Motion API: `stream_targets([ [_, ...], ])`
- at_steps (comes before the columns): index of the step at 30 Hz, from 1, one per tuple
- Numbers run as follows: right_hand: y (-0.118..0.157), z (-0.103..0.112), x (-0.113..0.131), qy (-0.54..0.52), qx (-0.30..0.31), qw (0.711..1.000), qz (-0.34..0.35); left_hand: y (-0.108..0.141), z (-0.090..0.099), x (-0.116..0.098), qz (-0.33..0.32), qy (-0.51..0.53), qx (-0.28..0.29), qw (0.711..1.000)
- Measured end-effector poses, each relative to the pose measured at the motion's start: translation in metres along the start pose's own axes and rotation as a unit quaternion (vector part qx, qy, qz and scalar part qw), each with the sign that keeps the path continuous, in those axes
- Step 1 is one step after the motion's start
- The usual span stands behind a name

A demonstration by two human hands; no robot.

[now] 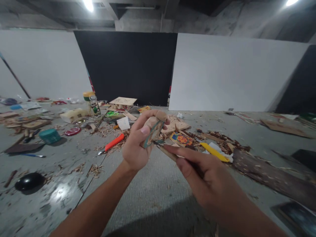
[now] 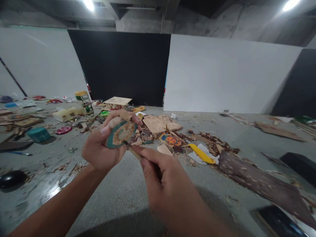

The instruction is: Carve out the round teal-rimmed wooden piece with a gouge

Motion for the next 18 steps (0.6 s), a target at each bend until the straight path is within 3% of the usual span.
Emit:
stream_targets([
  [4, 0.003, -0.010, -0.006, -0.023, -0.026, 0.999, 0.006, -0.002, 0.004, 0.000, -0.007, 0.000, -0.030, 1.000],
  [8, 0.007, -0.019, -0.010, 0.082, -0.048, 0.992, 0.083, -0.005, 0.005, 0.001, -0.012, 0.020, -0.036, 0.999],
  [13, 0.008, -0.014, -0.006, 0.172, -0.074, 0.967, 0.173, -0.010, 0.006, 0.001, 0.007, 0.041, -0.045, 0.998],
  [18, -0.002, -0.001, -0.015, 0.073, -0.043, 0.996, 0.042, -0.013, 0.007, -0.006, -0.019, 0.033, -0.053, 0.998],
])
Point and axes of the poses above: each hand's wrist, its own y-axis away from the middle knuckle, its own z-axis out of the back of the hand, x = y × z, the point moved 8 cm from there along -y, towards the middle knuckle, and after that the axes turned 9 degrees about -z, right-handed, at the moved point
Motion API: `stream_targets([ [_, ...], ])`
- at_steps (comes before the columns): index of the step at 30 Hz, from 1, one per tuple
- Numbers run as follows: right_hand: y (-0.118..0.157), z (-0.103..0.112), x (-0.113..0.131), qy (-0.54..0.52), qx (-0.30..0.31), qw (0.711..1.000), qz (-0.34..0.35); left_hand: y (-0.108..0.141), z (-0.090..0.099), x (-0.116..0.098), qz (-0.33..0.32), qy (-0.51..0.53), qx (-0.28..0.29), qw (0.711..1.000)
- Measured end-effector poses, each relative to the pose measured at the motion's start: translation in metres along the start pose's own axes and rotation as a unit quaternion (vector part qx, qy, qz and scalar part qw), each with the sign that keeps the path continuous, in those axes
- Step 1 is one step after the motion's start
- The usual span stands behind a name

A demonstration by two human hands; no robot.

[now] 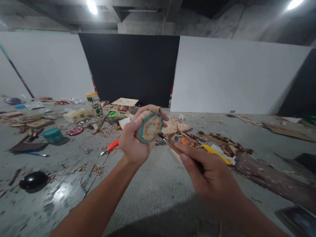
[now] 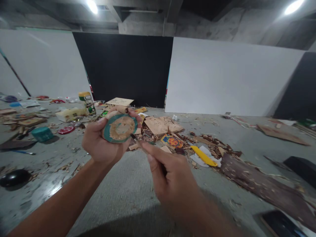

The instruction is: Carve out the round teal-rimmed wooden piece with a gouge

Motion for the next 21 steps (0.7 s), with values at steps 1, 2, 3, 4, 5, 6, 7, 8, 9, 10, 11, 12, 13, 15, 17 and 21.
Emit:
stream_targets([
  [1, -0.0008, 0.0021, -0.0005, -0.014, 0.005, 1.000, -0.016, 0.0004, -0.0001, 0.0004, 0.002, -0.001, 0.002, 1.000],
  [2, -0.0013, 0.0040, 0.0002, -0.020, 0.009, 1.000, -0.022, 0.0010, -0.0003, 0.0012, 0.006, -0.002, 0.005, 1.000],
  [3, -0.0017, 0.0053, 0.0014, -0.021, 0.015, 0.999, -0.022, 0.0017, -0.0004, 0.0020, 0.010, -0.001, 0.009, 1.000],
  [4, -0.0019, 0.0059, 0.0023, -0.019, 0.020, 0.999, -0.018, 0.0025, -0.0004, 0.0027, 0.013, 0.001, 0.011, 1.000],
  [5, -0.0021, 0.0060, 0.0027, -0.014, 0.026, 0.999, -0.015, 0.0031, -0.0002, 0.0029, 0.014, 0.003, 0.013, 1.000],
  [6, -0.0021, 0.0059, 0.0027, -0.010, 0.029, 0.999, -0.012, 0.0035, 0.0001, 0.0029, 0.014, 0.006, 0.013, 1.000],
  [7, -0.0020, 0.0054, 0.0026, -0.004, 0.032, 0.999, -0.008, 0.0037, 0.0002, 0.0027, 0.015, 0.008, 0.015, 1.000],
  [8, -0.0016, 0.0047, 0.0024, 0.001, 0.033, 0.999, -0.004, 0.0038, 0.0000, 0.0026, 0.016, 0.008, 0.019, 1.000],
  [9, -0.0012, 0.0043, 0.0026, 0.005, 0.032, 0.999, 0.000, 0.0037, -0.0002, 0.0024, 0.018, 0.006, 0.023, 1.000],
  [10, -0.0007, 0.0041, 0.0027, 0.008, 0.028, 1.000, 0.003, 0.0037, -0.0006, 0.0021, 0.020, 0.004, 0.028, 0.999],
  [11, -0.0002, 0.0041, 0.0031, 0.006, 0.024, 1.000, 0.005, 0.0036, -0.0010, 0.0017, 0.022, 0.002, 0.033, 0.999],
  [12, 0.0002, 0.0044, 0.0037, 0.003, 0.019, 1.000, 0.007, 0.0035, -0.0014, 0.0012, 0.022, 0.002, 0.036, 0.999],
  [13, 0.0004, 0.0050, 0.0040, 0.001, 0.013, 1.000, 0.007, 0.0035, -0.0018, 0.0008, 0.023, 0.004, 0.039, 0.999],
  [15, 0.0004, 0.0067, 0.0051, 0.005, 0.001, 1.000, 0.010, 0.0040, -0.0031, 0.0003, 0.024, 0.012, 0.044, 0.999],
  [17, 0.0001, 0.0085, 0.0066, 0.019, -0.007, 1.000, 0.019, 0.0049, -0.0045, 0.0011, 0.027, 0.020, 0.048, 0.998],
  [21, -0.0005, 0.0106, 0.0072, 0.028, -0.004, 0.999, 0.027, 0.0076, -0.0051, 0.0049, 0.037, 0.014, 0.055, 0.998],
])
Point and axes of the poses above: each hand's wrist, its own y-axis away from the middle knuckle, its own z-axis out of the back of the hand, x = y × z, the point moved 8 cm from there along -y, towards the middle knuckle, and after that the axes turned 9 degrees about -z, right-handed, at the moved point
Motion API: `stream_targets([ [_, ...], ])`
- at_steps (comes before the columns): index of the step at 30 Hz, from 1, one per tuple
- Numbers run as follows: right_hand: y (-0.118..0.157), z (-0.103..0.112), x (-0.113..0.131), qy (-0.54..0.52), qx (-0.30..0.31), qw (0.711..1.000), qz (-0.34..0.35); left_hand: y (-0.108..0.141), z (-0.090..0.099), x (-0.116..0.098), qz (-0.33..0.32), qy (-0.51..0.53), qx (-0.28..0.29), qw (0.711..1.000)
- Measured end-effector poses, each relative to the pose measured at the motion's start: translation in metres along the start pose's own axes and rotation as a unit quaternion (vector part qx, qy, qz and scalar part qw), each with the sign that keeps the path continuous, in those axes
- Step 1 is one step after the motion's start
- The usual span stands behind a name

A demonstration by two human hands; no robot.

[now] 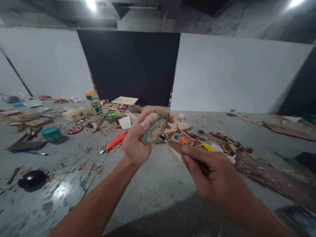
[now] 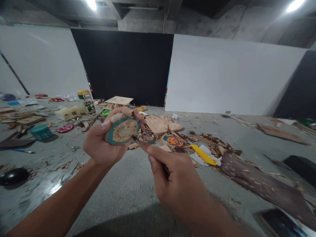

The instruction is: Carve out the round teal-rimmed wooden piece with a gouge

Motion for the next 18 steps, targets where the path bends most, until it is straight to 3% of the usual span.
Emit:
stream_targets([
  [7, -0.0002, -0.0033, -0.0021, -0.025, 0.029, 0.999, -0.018, 0.0004, 0.0009, 0.0014, 0.010, 0.005, 0.001, 1.000],
  [18, 0.0036, -0.0041, 0.0005, 0.015, -0.005, 1.000, -0.009, 0.0043, -0.0013, 0.0049, 0.016, -0.014, -0.009, 1.000],
])
Point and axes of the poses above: each hand's wrist, its own y-axis away from the middle knuckle, its own z-axis out of the back of the hand, x = y × z, the point moved 8 cm from there along -y, towards the middle knuckle, and after that the axes turned 9 degrees about -z, right-handed, at the moved point
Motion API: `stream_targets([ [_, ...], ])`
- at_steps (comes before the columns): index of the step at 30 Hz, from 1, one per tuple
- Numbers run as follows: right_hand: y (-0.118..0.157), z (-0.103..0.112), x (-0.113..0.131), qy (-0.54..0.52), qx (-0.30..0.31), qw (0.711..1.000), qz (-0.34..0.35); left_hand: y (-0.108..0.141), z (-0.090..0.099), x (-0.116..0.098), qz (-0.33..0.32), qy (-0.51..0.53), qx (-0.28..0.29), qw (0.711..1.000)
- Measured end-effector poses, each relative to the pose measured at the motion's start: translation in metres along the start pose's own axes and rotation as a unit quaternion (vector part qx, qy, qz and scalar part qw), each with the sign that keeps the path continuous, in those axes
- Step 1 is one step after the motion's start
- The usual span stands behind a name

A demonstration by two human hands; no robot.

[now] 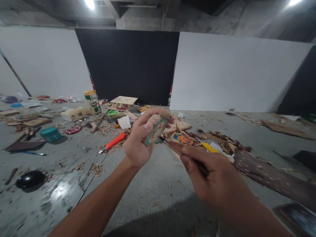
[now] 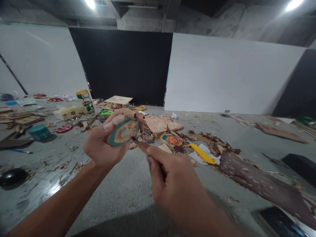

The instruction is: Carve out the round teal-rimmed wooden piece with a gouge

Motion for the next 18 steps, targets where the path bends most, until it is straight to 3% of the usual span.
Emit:
stream_targets([
  [3, 0.002, -0.007, -0.002, 0.028, -0.012, 0.998, 0.063, -0.003, 0.002, -0.001, 0.012, -0.002, -0.024, 1.000],
  [5, 0.004, -0.011, -0.001, 0.051, -0.024, 0.990, 0.129, -0.005, 0.004, 0.001, 0.046, -0.001, -0.038, 0.998],
  [7, 0.004, -0.014, -0.002, 0.053, -0.027, 0.987, 0.151, -0.005, 0.005, 0.005, 0.085, -0.002, -0.047, 0.995],
  [9, -0.001, -0.016, -0.010, -0.009, -0.004, 0.996, 0.087, -0.005, 0.006, 0.007, 0.101, -0.001, -0.050, 0.994],
  [11, -0.006, -0.021, -0.021, -0.127, 0.035, 0.991, -0.033, -0.005, 0.006, 0.005, 0.087, 0.002, -0.052, 0.995],
  [13, -0.005, -0.033, -0.031, -0.268, 0.085, 0.946, -0.159, -0.006, 0.006, 0.002, 0.062, 0.001, -0.048, 0.997],
  [15, 0.000, -0.047, -0.035, -0.403, 0.135, 0.866, -0.262, -0.007, 0.006, 0.000, 0.041, 0.000, -0.039, 0.998],
  [17, 0.004, -0.058, -0.035, -0.497, 0.171, 0.786, -0.325, -0.008, 0.007, -0.001, 0.029, 0.006, -0.039, 0.999],
  [18, 0.004, -0.059, -0.035, -0.522, 0.173, 0.765, -0.337, -0.008, 0.008, 0.000, 0.029, 0.014, -0.045, 0.998],
])
Point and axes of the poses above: each hand's wrist, its own y-axis away from the middle knuckle, its own z-axis out of the back of the hand, x = y × z, the point moved 8 cm from there along -y, towards the middle knuckle, and after that the axes turned 9 degrees about -z, right-handed, at the moved point
